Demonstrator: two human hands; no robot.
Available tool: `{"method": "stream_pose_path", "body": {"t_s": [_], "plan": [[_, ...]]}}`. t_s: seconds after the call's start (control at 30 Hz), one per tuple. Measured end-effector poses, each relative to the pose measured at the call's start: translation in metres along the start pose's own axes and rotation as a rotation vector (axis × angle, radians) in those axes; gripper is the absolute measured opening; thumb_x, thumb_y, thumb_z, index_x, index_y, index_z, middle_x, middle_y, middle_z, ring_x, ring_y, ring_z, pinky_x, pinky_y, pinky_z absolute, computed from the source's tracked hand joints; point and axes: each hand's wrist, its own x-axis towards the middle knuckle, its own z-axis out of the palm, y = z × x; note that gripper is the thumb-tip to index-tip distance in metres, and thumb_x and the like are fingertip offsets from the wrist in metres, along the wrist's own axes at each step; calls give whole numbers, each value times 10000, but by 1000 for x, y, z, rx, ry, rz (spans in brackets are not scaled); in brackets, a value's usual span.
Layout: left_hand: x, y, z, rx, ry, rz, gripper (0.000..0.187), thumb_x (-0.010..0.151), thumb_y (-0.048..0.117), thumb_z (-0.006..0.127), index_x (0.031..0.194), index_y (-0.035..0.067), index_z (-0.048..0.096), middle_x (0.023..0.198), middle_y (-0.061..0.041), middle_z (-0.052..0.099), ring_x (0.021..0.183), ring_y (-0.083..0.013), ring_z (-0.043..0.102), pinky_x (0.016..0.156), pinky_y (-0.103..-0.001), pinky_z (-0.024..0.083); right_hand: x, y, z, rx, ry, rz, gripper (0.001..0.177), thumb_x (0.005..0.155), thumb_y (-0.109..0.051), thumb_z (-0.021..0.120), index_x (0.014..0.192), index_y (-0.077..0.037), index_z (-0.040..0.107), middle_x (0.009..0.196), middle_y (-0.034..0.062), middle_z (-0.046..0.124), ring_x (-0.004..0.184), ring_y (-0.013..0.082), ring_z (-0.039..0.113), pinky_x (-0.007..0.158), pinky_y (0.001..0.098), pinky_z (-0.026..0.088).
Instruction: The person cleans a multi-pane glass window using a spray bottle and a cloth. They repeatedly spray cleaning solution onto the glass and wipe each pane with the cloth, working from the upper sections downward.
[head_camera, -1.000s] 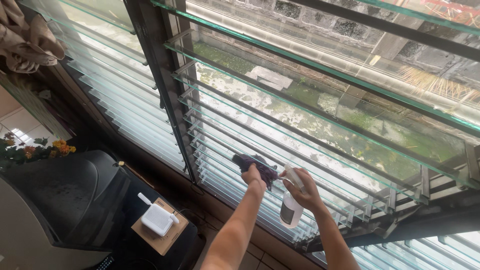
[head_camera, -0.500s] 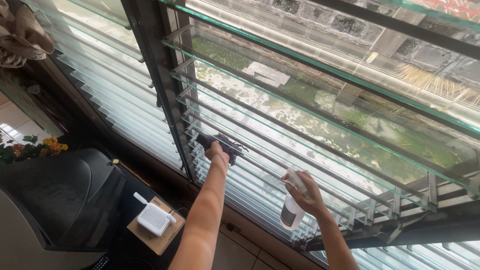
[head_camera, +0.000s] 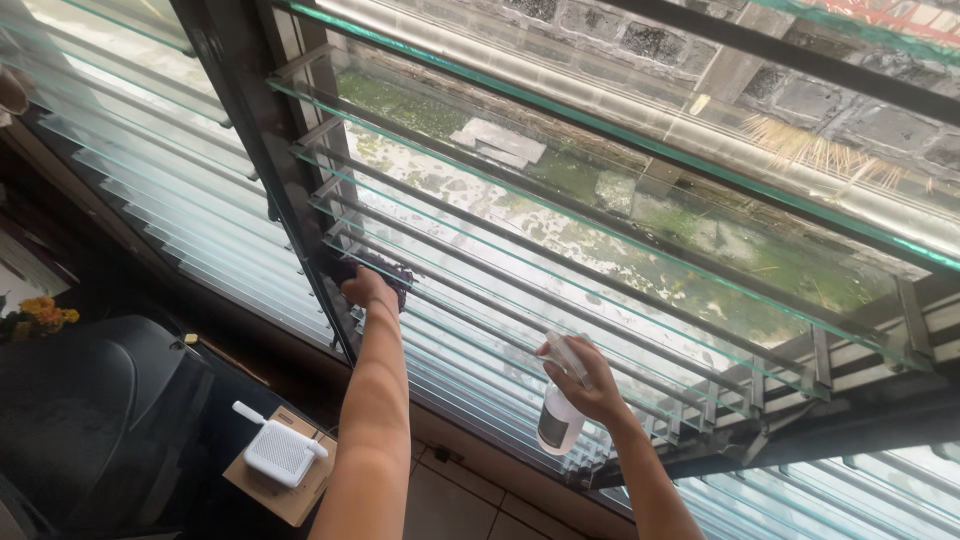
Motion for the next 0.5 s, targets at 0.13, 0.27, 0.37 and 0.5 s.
{"method": "stream_pose_path", "body": {"t_s": [0.13, 0.27, 0.37, 0.5], "plan": [[-3, -10, -7, 9, -39, 131, 361, 996, 132, 473, 1207, -156, 529, 1252, -321, 598, 1130, -407, 682, 934, -430, 626, 1, -3, -1, -31, -4, -25, 219, 911, -174, 694, 1101, -73, 734, 1026, 96, 685, 1014, 232, 644, 866, 387, 510], [-36, -54, -20, 434, -67, 322, 337, 1024, 110, 443, 1217, -154, 524, 1198, -293, 607, 1064, -396, 703, 898, -417, 620, 1, -4, -1, -8, -10, 24, 220, 904, -190, 703, 1094, -85, 738, 1023, 89, 671, 991, 225, 657, 839, 382, 527], [-90, -99, -35, 627, -202, 431, 377, 1038, 137, 495, 1253, -173, 505, 1256, -315, 559, 1116, -407, 678, 965, -421, 595, -1, -3, -2, 8, -17, 4, 214, 907, -187, 706, 1092, -85, 737, 1033, 88, 666, 990, 224, 663, 841, 377, 530], [-176, -119, -59, 724, -178, 975, 539, 911, 77, 618, 1345, -201, 460, 1501, -450, 275, 1434, -558, 304, 1212, -532, 245, 0, -2, 0, -5, 0, 19, 209, 908, -180, 711, 1092, -83, 740, 1045, 89, 662, 996, 218, 666, 855, 366, 534]]}}
